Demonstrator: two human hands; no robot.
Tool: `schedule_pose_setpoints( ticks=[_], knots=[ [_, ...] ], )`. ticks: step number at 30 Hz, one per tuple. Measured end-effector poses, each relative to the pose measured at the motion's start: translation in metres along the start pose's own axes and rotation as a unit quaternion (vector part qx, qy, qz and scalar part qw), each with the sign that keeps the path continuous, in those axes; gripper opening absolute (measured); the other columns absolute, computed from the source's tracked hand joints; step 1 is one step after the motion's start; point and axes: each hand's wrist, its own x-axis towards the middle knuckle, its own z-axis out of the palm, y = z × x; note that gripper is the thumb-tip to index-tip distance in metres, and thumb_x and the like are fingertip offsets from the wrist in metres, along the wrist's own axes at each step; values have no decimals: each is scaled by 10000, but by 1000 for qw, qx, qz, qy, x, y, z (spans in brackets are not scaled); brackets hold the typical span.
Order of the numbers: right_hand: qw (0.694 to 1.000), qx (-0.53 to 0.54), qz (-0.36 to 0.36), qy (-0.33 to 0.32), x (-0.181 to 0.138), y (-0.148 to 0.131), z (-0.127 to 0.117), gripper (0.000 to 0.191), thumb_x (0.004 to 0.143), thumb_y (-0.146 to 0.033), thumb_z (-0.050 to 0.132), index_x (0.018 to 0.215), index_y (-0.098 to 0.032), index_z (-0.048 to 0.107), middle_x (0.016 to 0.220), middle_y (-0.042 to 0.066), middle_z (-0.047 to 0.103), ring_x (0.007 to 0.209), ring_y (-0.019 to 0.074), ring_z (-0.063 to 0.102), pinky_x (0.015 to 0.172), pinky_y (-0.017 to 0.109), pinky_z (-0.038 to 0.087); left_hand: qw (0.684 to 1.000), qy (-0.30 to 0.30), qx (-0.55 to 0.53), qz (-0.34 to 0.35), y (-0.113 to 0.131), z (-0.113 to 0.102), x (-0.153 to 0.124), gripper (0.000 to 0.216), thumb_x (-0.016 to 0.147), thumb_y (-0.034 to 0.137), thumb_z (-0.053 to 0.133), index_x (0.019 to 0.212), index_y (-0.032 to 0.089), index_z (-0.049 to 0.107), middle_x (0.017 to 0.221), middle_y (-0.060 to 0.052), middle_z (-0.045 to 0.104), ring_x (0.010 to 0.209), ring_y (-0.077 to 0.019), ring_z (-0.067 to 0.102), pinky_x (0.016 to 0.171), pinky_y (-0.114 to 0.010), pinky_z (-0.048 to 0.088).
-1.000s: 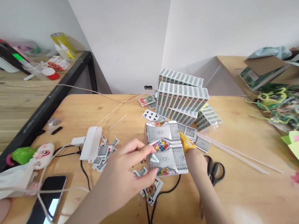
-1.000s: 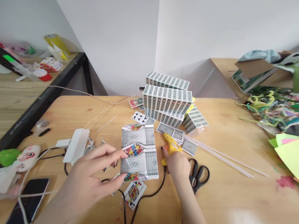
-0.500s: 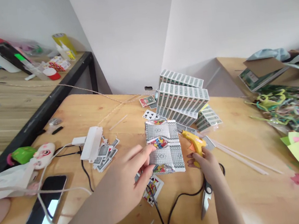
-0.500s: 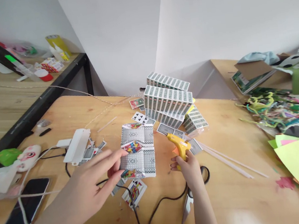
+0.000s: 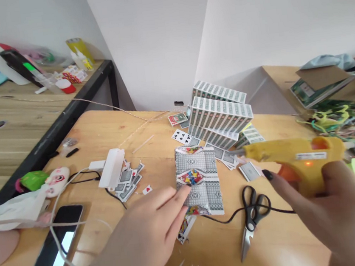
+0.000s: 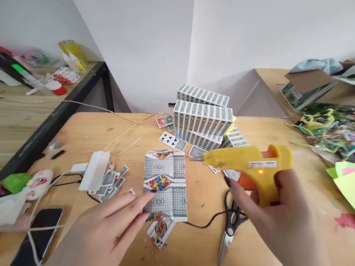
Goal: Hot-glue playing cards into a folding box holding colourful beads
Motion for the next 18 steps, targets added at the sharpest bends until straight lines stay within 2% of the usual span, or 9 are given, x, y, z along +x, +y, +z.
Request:
schedule_pose_setpoints(
  ticks=[3,6,9,12,18],
  knots=[
    [993,-49,-104,-34,1,-18,1,325,733,-486,612,751,-270,370,490,-54,477,349,116,451,316,212,338,1000,-5,15,3,6,3,-5,334,948,136,354,1156,175,612,812,-33,666,639,-134,614,548,-263,523],
    [973,-71,-209,-61,4,-25,6,275,755,-474,573,824,-264,410,473,-58,483,299,110,425,288,202,281,1000,3,20,11,9,7,-5,341,954,121,334,1086,185,642,740,-18,632,644,-122,604,584,-244,533],
    [952,-86,-281,-86,5,-27,10,249,774,-421,573,811,-257,389,477,-57,479,295,107,418,290,206,221,999,27,34,20,11,9,-2,333,963,134,334,998,174,663,711,-16,617,641,-116,605,593,-237,532],
    [937,-91,-327,-87,5,-28,14,238,808,-358,550,772,-253,339,519,-40,499,335,108,449,319,216,202,998,38,45,13,11,9,1,359,972,143,319,915,144,673,700,-24,623,620,-122,610,569,-251,533],
    [932,-101,-336,-90,5,-26,20,154,830,-350,515,863,-224,432,509,-40,528,318,109,448,327,218,267,995,77,55,19,12,13,2,320,964,128,342,926,122,660,726,-35,650,627,-133,624,547,-258,528]
  ],
)
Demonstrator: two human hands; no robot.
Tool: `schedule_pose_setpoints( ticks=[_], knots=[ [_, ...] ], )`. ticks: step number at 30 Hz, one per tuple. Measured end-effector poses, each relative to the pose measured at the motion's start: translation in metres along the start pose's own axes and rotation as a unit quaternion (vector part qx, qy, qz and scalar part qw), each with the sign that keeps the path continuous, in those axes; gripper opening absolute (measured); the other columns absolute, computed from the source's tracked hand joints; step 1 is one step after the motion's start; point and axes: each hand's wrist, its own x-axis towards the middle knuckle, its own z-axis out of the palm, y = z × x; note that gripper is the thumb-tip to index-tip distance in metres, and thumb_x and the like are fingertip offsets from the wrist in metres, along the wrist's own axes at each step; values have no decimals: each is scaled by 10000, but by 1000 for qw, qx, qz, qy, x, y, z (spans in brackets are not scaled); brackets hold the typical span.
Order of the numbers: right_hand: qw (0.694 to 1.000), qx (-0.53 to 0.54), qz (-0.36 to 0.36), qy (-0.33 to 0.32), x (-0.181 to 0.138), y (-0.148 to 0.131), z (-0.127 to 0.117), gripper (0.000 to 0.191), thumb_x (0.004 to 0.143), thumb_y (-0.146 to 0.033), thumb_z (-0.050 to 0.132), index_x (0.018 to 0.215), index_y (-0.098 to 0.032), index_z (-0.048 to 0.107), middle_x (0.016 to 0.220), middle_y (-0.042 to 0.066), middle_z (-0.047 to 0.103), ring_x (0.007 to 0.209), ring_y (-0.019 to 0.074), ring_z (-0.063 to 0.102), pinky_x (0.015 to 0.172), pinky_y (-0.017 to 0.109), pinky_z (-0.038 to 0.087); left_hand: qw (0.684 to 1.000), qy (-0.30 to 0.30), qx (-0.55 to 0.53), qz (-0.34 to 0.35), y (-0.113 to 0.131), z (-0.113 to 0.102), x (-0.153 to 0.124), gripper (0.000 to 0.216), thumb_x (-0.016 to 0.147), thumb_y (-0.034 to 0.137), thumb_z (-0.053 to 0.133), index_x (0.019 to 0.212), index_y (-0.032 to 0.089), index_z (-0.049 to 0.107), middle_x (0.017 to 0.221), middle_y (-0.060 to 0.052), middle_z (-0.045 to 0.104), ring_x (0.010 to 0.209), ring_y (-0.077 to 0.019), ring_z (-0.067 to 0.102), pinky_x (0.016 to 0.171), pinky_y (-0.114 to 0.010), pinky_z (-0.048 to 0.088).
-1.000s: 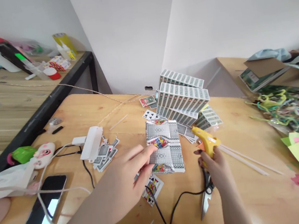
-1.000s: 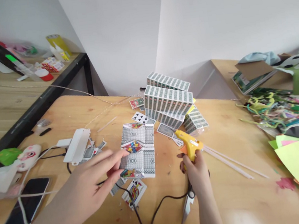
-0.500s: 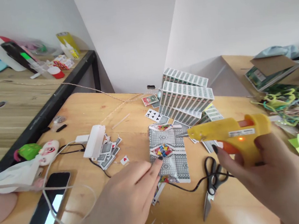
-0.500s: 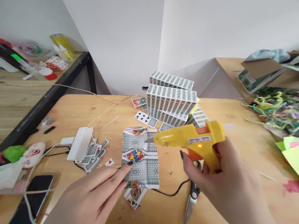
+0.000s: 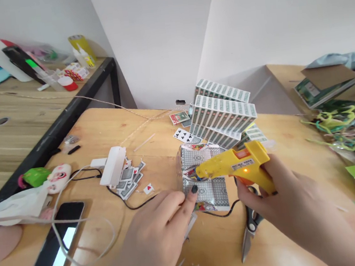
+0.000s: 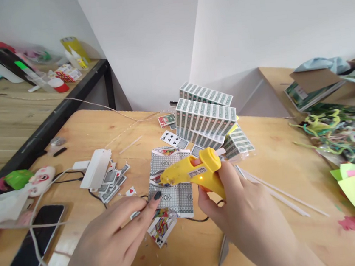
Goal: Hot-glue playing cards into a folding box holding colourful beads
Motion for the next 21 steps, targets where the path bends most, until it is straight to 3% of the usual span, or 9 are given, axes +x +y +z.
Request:
schedule_pose_setpoints(
  ticks=[4,11,16,21],
  knots=[
    [1000,-15,-1,2,-2,1,3,150,840,-351,496,854,-210,446,461,-63,491,313,112,459,337,209,291,1000,22,0,-7,1,2,0,305,964,132,361,886,131,657,723,-29,652,632,-122,625,554,-237,529],
    [996,-50,-69,30,-1,2,0,247,896,-331,435,703,-241,308,455,-90,360,305,73,371,340,199,239,998,-8,-42,-38,4,0,3,397,988,171,292,822,145,652,694,-24,627,591,-99,603,521,-206,514],
    [994,-64,-89,25,1,5,-4,243,886,-300,432,696,-246,292,462,-101,308,307,69,330,347,210,210,999,-3,-36,-23,3,2,-1,320,976,142,326,958,144,645,747,-30,638,671,-115,622,592,-222,536],
    [996,-60,-65,8,2,6,-8,245,856,-298,463,685,-245,295,482,-98,298,337,64,312,360,205,205,998,-18,-52,-31,1,5,-5,305,969,124,334,988,146,638,787,-35,636,710,-120,617,639,-239,547]
  ],
)
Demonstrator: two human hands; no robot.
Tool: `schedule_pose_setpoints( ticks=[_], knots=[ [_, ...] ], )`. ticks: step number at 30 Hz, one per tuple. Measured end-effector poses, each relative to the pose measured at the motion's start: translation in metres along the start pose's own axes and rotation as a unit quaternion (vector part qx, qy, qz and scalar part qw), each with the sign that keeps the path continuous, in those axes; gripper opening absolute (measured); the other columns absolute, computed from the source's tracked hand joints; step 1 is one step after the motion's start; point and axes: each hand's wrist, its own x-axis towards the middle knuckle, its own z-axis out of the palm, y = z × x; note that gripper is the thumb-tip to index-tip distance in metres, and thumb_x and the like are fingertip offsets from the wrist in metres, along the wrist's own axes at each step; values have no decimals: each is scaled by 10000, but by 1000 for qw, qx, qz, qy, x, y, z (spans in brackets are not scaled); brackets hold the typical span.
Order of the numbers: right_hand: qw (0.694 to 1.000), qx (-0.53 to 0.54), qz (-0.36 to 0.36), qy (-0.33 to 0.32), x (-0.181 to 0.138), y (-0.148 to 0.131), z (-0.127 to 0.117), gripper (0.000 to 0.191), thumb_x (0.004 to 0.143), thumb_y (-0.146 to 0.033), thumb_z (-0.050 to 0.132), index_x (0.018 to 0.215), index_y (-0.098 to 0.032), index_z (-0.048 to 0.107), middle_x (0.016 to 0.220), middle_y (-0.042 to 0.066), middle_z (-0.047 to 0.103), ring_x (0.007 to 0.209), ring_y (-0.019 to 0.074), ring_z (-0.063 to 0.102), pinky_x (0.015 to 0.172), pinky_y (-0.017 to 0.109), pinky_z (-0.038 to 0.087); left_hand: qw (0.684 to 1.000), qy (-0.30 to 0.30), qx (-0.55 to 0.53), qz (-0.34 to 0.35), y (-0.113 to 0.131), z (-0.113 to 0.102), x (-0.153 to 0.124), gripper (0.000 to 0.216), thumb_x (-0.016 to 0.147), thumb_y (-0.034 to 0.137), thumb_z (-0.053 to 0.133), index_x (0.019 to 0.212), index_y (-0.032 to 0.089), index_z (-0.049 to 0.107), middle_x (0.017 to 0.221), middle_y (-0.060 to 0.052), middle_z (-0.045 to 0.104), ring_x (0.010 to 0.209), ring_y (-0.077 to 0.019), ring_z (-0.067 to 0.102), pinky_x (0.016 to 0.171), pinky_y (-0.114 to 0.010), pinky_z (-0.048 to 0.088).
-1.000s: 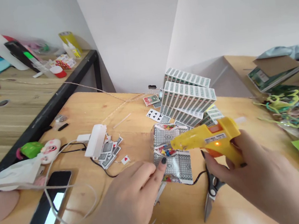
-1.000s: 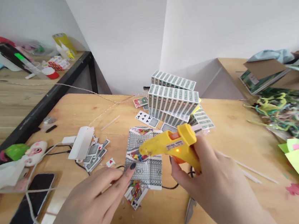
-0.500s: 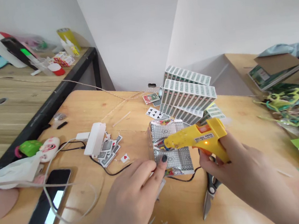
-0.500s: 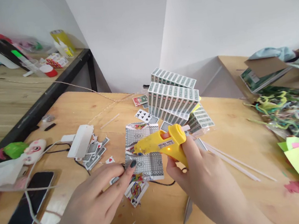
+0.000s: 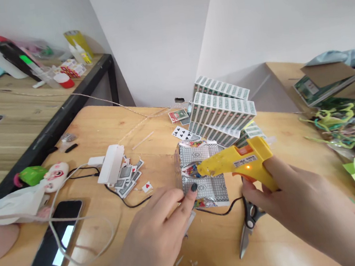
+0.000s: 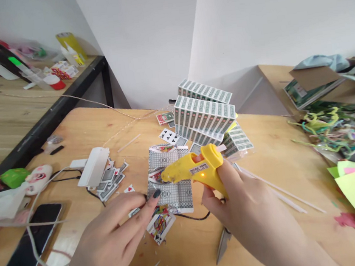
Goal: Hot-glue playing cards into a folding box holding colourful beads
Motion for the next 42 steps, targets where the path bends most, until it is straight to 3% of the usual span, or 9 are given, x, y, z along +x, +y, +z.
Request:
schedule_pose_setpoints(
  ticks=[17,28,33,42],
  knots=[
    [999,-8,-41,25,-4,-4,1,201,909,-276,418,718,-224,386,481,-87,331,342,80,357,376,233,205,999,-15,-52,2,-1,4,-3,274,947,111,401,1112,164,613,858,-36,617,805,-131,614,687,-245,544],
    [1000,-19,-16,-19,-14,5,-4,159,892,-309,428,765,-214,438,482,-81,360,350,91,358,387,239,181,995,-22,-90,-30,-2,9,-9,293,957,151,407,1169,225,595,827,-6,599,778,-116,611,718,-247,567],
    [997,-12,-57,-44,-15,8,-8,207,931,-286,351,801,-185,478,553,-46,433,364,91,385,394,258,212,996,-20,-84,-26,-2,9,-10,263,948,125,426,1149,184,585,876,-22,618,825,-127,623,748,-269,570],
    [992,-35,-102,-65,-3,8,-18,274,945,-210,287,789,-182,510,590,-19,458,396,98,417,399,279,224,986,-11,-159,-50,-1,14,-12,291,953,123,392,1166,231,559,852,-20,643,847,-132,659,735,-251,608]
  ],
)
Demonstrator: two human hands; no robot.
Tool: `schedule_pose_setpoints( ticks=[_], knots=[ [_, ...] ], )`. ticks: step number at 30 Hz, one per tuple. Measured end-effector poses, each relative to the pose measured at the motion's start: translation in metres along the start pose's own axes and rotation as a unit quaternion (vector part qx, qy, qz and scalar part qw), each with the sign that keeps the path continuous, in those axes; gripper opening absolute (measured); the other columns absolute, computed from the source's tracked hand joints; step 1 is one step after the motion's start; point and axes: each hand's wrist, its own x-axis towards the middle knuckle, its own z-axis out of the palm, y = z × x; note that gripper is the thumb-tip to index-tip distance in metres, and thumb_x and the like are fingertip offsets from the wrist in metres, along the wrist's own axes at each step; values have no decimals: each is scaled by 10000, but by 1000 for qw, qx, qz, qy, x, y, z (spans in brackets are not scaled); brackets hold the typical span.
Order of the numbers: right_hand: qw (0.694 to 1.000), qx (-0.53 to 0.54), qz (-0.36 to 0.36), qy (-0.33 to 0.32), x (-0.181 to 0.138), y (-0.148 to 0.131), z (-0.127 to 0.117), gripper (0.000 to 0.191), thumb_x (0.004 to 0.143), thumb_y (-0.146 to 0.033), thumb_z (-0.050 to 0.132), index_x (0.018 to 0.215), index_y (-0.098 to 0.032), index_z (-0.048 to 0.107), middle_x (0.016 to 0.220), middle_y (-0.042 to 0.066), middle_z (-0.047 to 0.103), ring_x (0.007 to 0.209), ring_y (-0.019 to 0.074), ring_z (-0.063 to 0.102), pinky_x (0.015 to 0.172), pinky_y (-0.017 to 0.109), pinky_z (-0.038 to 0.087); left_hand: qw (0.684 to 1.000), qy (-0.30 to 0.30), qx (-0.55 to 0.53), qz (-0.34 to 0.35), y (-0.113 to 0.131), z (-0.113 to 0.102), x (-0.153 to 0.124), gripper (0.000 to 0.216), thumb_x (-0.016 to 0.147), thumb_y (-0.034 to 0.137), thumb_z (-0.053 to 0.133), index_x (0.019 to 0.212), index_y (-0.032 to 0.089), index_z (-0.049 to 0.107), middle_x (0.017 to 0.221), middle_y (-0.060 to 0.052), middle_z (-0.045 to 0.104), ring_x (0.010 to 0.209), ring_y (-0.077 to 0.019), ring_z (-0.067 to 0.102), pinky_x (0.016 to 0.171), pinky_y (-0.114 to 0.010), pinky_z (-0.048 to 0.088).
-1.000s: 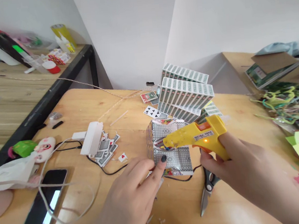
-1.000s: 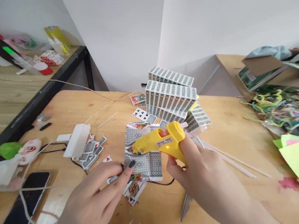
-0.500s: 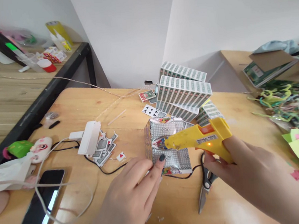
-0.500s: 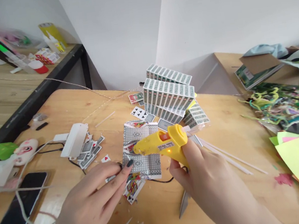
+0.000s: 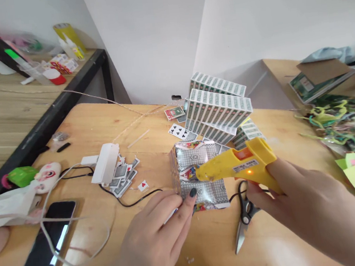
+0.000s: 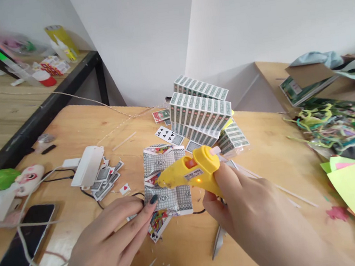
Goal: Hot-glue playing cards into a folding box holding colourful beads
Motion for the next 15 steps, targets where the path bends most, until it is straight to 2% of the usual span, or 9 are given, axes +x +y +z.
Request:
schedule_pose_setpoints(
  ticks=[3,7,10,15],
  knots=[
    [1000,-3,-10,8,4,5,-7,291,966,-254,251,769,-203,460,554,-42,421,350,93,375,372,278,200,1000,10,-21,2,1,2,1,309,956,129,380,1173,259,558,845,-20,649,847,-132,673,703,-233,618],
    [1000,-17,-20,3,2,12,-11,194,940,-284,322,753,-241,350,499,-73,350,328,110,365,371,265,209,1000,7,-15,18,1,2,0,371,940,130,415,1244,302,542,810,-8,652,849,-145,687,686,-243,625],
    [999,-34,-21,-10,-2,17,-12,143,916,-311,348,790,-246,363,498,-65,376,326,132,383,365,267,209,999,14,-8,28,0,1,-1,409,924,122,444,1283,302,518,826,-8,665,849,-155,694,716,-266,630],
    [998,-55,-26,-17,-5,22,-12,190,921,-361,333,762,-256,322,470,-78,334,299,135,407,343,250,235,999,-5,-14,31,-1,1,-2,416,936,126,411,1303,303,496,868,-12,679,888,-159,699,733,-284,636]
  ],
)
